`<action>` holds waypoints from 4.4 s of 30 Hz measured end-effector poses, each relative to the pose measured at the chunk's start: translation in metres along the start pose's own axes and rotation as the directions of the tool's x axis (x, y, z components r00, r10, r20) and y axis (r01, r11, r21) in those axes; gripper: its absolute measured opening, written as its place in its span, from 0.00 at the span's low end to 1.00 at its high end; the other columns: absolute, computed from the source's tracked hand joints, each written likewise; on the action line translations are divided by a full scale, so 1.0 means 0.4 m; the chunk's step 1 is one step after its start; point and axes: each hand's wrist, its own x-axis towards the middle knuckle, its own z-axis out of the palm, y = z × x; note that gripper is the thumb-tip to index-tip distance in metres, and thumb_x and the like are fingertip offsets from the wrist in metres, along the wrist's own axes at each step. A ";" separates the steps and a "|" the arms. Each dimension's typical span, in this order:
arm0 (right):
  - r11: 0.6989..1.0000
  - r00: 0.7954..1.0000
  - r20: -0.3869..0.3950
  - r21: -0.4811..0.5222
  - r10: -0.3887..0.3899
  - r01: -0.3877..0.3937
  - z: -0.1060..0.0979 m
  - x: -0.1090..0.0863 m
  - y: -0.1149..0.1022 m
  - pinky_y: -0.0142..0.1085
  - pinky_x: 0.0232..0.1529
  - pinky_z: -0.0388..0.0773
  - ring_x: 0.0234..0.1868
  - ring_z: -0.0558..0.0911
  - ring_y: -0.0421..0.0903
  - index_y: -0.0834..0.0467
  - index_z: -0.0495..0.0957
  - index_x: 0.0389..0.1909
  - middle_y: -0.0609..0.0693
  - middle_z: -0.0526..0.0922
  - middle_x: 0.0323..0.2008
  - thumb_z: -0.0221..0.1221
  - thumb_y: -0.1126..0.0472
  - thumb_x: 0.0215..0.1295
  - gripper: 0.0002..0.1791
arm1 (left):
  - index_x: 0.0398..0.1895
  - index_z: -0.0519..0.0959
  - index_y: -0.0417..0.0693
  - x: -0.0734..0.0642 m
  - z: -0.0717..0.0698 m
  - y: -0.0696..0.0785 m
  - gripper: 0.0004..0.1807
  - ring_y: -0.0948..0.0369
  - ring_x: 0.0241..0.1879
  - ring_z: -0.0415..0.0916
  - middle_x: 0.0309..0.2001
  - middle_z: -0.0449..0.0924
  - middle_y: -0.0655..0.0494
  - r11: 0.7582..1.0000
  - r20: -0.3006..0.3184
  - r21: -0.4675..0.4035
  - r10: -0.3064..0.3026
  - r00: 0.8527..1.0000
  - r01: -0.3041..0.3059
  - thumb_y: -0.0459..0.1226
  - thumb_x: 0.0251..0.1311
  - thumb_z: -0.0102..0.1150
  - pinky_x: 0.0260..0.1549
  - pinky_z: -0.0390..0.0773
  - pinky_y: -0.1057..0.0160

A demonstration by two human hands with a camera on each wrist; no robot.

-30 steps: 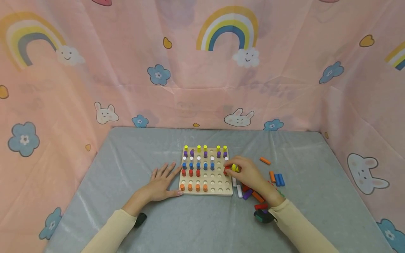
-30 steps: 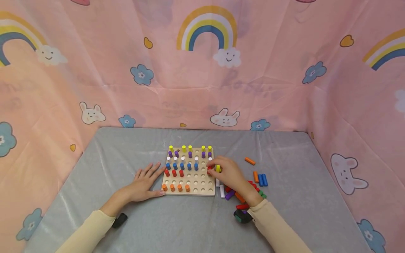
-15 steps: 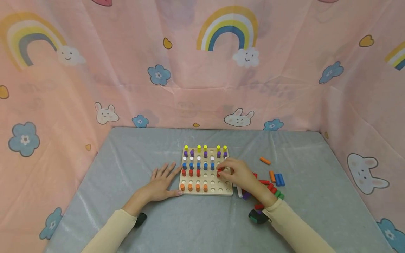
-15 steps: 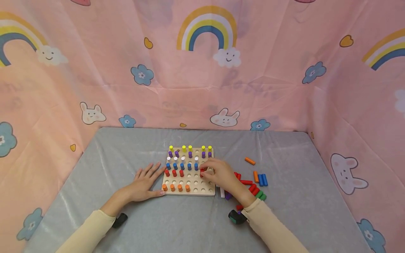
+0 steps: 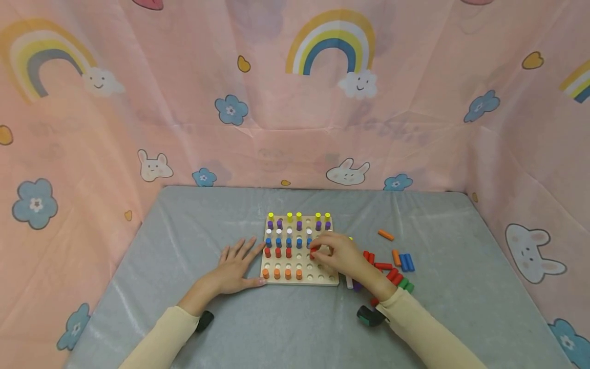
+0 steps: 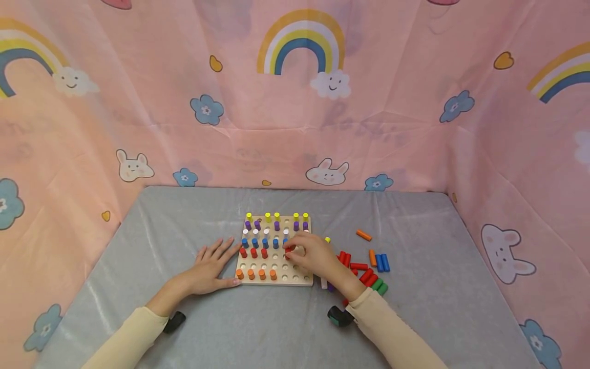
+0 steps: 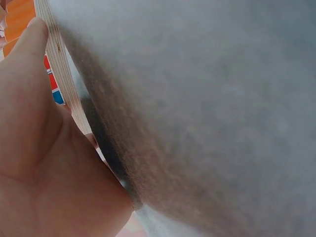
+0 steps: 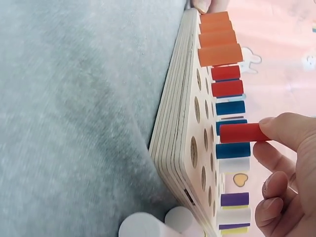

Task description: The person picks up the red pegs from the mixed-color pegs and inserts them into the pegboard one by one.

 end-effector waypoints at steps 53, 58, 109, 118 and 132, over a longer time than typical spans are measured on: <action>0.999 0.997 0.064 -0.030 -0.042 0.044 0.056 0.049 -0.024 0.28 0.37 0.74 0.36 0.79 0.41 0.49 0.86 0.42 0.39 0.85 0.39 0.67 0.56 0.63 0.08 | 0.81 0.42 0.64 -0.002 0.000 0.000 0.53 0.43 0.80 0.34 0.82 0.38 0.52 1.000 -0.005 -0.001 0.004 1.000 -0.004 0.67 0.59 0.56 0.71 0.38 0.30; 0.999 0.997 0.059 -0.028 -0.040 0.042 0.055 0.050 -0.025 0.31 0.39 0.76 0.37 0.80 0.42 0.50 0.86 0.42 0.40 0.85 0.39 0.67 0.57 0.63 0.08 | 0.81 0.42 0.64 -0.003 -0.004 0.001 0.54 0.42 0.80 0.35 0.82 0.39 0.50 1.000 -0.004 -0.018 0.017 1.000 -0.017 0.71 0.57 0.53 0.71 0.38 0.29; 0.995 0.998 0.003 -0.076 0.061 -0.060 -0.045 -0.050 0.041 0.27 0.27 0.69 0.29 0.76 0.43 0.51 0.85 0.43 0.43 0.83 0.35 0.68 0.61 0.60 0.11 | 0.81 0.44 0.63 -0.006 -0.007 0.009 0.53 0.43 0.80 0.34 0.82 0.38 0.52 1.000 -0.012 -0.025 0.003 1.000 -0.003 0.66 0.59 0.57 0.71 0.37 0.30; 0.987 0.993 0.015 -0.117 0.114 -0.111 -0.083 -0.101 0.089 0.28 0.33 0.72 0.31 0.74 0.39 0.52 0.85 0.44 0.43 0.84 0.38 0.69 0.59 0.59 0.12 | 0.81 0.44 0.61 -0.003 -0.007 0.009 0.52 0.43 0.80 0.35 0.82 0.39 0.51 1.000 -0.006 -0.008 0.001 1.000 -0.001 0.66 0.59 0.56 0.71 0.38 0.29; 0.975 0.991 -0.020 -0.179 0.133 -0.134 -0.100 -0.154 0.136 0.31 0.37 0.77 0.37 0.81 0.38 0.50 0.85 0.45 0.42 0.86 0.39 0.71 0.61 0.56 0.14 | 0.81 0.43 0.63 -0.003 -0.005 0.002 0.54 0.43 0.80 0.34 0.82 0.38 0.51 1.000 -0.001 -0.029 0.012 1.000 -0.012 0.70 0.57 0.54 0.71 0.36 0.29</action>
